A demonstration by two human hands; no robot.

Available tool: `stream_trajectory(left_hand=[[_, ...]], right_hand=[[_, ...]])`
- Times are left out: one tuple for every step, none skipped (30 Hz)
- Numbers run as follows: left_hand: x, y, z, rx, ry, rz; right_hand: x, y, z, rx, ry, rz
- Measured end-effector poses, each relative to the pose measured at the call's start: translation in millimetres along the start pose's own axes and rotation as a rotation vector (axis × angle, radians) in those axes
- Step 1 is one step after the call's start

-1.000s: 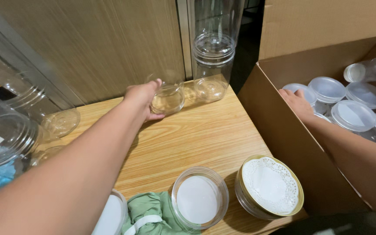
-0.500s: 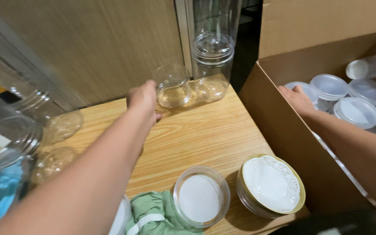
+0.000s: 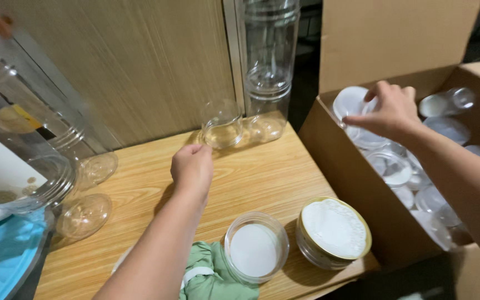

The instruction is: The person unpacks clear plastic jars and lids from a cardboard box onto a wooden table. They open some jars, remove labels and paper inserts, and stack the jars and lids on the table.

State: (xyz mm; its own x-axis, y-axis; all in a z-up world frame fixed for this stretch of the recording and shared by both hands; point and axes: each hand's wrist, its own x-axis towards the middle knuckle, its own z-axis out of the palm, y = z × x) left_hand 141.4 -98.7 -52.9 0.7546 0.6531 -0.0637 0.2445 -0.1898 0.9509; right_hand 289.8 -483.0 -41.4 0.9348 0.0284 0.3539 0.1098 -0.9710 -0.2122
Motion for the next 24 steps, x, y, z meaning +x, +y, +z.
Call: stream_trajectory(left_hand=[[-6.0, 3.8, -0.3, -0.009, -0.002, 0.016], [-12.1, 7.8, -0.2, -0.017, -0.004, 0.031], [-18.2, 12.6, -1.5, -0.025, -0.006, 0.041], [-23.8, 17.7, -4.1, -0.038, -0.023, 0.057], [-29.2, 23.7, -6.4, -0.053, -0.041, 0.078], [-35.1, 29.5, -8.5, -0.067, -0.058, 0.098], [-41.1, 35.9, -10.3, -0.099, -0.111, 0.127], [-47.7, 42.6, -12.2, -0.131, -0.163, 0.156], [-54.7, 49.8, -15.0, -0.159, -0.216, 0.184], [-61.4, 58.6, -17.1, -0.188, -0.287, 0.189], [-68.0, 67.5, -19.5, -0.213, -0.357, 0.193], [-74.5, 76.2, -22.5, -0.237, -0.428, 0.196], [-80.6, 83.3, -28.1, -0.232, -0.462, 0.209], [-86.2, 89.9, -34.1, -0.226, -0.495, 0.222], [-92.5, 94.9, -39.7, -0.219, -0.53, 0.236], [-99.1, 98.5, -44.7, -0.208, -0.519, 0.274], [-104.5, 101.9, -48.8, -0.197, -0.508, 0.312], [-108.7, 104.8, -51.7, -0.187, -0.497, 0.349], [-112.2, 106.1, -53.7, -0.191, -0.49, 0.379], [-115.1, 105.4, -55.3, -0.195, -0.482, 0.409], [-117.1, 102.6, -57.6, -0.2, -0.471, 0.435], [-117.1, 100.6, -59.0, -0.147, -0.429, 0.544], [-116.6, 98.2, -59.3, -0.092, -0.385, 0.648], [-116.3, 94.5, -60.1, -0.036, -0.339, 0.75]], right_hand=[[-3.6, -3.4, -15.3, 0.165, 0.035, 0.082], [-7.4, -6.9, -29.9, 0.331, 0.068, 0.161], [-10.9, -10.6, -45.2, 0.497, 0.095, 0.238], [-14.4, -14.0, -61.2, 0.753, -0.008, 0.257], [-18.6, -17.1, -77.2, 1.008, -0.112, 0.269], [-23.5, -22.2, -90.9, 1.261, -0.221, 0.275], [-29.6, -30.0, -101.4, 1.372, -0.298, 0.316], [-37.2, -39.7, -109.5, 1.482, -0.378, 0.356], [-45.7, -51.1, -115.9, 1.592, -0.462, 0.397], [-53.7, -64.1, -121.3, 1.621, -0.523, 0.331], [-62.8, -78.6, -123.8, 1.648, -0.589, 0.267], [-72.3, -91.7, -127.4, 1.666, -0.654, 0.231], [-81.8, -104.9, -130.8, 1.681, -0.726, 0.195], [-90.1, -117.7, -134.2, 1.695, -0.798, 0.159], [-97.6, -129.8, -137.4, 1.705, -0.847, 0.146], [-104.4, -140.6, -140.8, 1.715, -0.895, 0.134], [-110.7, -149.9, -144.5, 1.723, -0.944, 0.122], [-117.6, -157.9, -147.7, 1.7, -0.982, 0.1], [-124.5, -165.3, -150.3, 1.677, -1.019, 0.077], [-129.5, -171.8, -153.6, 1.654, -1.056, 0.054], [-133.5, -176.7, -158.0, 1.613, -1.06, 0.087], [-137.4, -179.8, -162.7, 1.573, -1.064, 0.119], [-141.4, -182.9, -166.0, 1.531, -1.07, 0.154], [-144.0, -186.9, -168.5, 1.49, -1.062, 0.161]])
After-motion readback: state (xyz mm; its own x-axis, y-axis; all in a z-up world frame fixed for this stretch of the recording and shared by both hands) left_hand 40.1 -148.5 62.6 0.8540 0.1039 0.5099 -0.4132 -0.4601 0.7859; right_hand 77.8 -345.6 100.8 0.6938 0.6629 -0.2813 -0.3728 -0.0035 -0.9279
